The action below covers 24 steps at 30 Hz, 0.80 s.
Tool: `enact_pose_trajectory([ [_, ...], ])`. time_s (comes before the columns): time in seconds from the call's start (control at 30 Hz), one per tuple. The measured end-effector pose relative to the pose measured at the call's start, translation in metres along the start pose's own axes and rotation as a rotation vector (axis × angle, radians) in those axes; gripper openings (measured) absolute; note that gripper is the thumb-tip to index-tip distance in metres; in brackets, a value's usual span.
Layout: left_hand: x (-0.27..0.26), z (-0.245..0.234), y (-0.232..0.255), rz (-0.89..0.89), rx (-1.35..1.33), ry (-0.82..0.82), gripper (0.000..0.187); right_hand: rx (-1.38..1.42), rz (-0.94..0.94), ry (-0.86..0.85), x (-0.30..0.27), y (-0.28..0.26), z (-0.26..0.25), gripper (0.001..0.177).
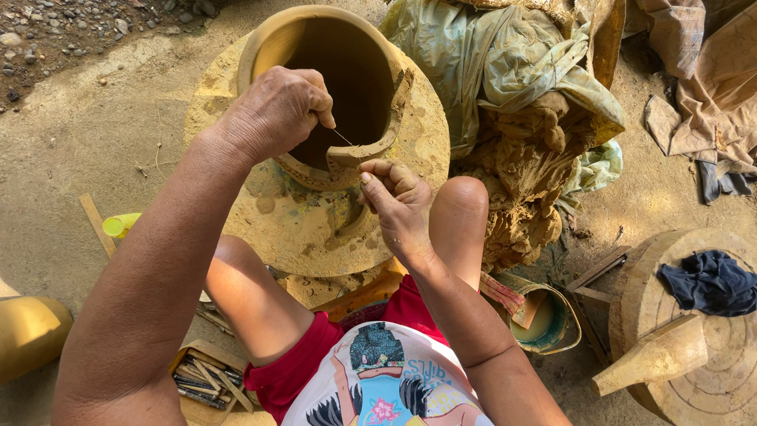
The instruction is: The person shapes a clay vessel on a potter's wheel using hands and a thin wire tool to trim edges.
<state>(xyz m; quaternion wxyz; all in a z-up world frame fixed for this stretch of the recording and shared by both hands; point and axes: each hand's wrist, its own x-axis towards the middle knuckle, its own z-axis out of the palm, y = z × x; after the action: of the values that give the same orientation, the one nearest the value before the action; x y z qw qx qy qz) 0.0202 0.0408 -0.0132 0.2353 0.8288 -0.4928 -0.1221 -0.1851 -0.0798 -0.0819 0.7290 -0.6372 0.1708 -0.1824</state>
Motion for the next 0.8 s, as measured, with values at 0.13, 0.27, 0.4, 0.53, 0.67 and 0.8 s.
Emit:
enact_pose_trajectory([
  [0.13,0.000,0.001,0.000,0.001,0.010,0.020,0.020,0.026,0.000,-0.006,-0.001,-0.001,0.003,0.017],
  [0.27,0.001,0.000,-0.002,0.021,-0.009,0.014,0.021,0.016,-0.027,-0.004,-0.004,-0.001,0.006,0.017],
  [0.4,0.001,-0.003,-0.001,0.025,-0.011,0.015,0.019,0.049,0.035,0.005,-0.004,0.001,0.011,0.019],
  [0.53,0.001,-0.005,-0.001,0.032,-0.016,0.011,0.019,0.052,0.029,0.003,-0.004,0.001,0.013,0.020],
  [0.67,0.001,-0.006,-0.002,0.032,-0.030,0.005,0.018,0.033,0.052,0.014,-0.005,-0.001,0.017,0.021],
  [0.8,0.000,-0.007,-0.001,0.014,-0.029,0.006,0.019,0.069,0.067,0.015,-0.004,-0.002,0.020,0.021],
])
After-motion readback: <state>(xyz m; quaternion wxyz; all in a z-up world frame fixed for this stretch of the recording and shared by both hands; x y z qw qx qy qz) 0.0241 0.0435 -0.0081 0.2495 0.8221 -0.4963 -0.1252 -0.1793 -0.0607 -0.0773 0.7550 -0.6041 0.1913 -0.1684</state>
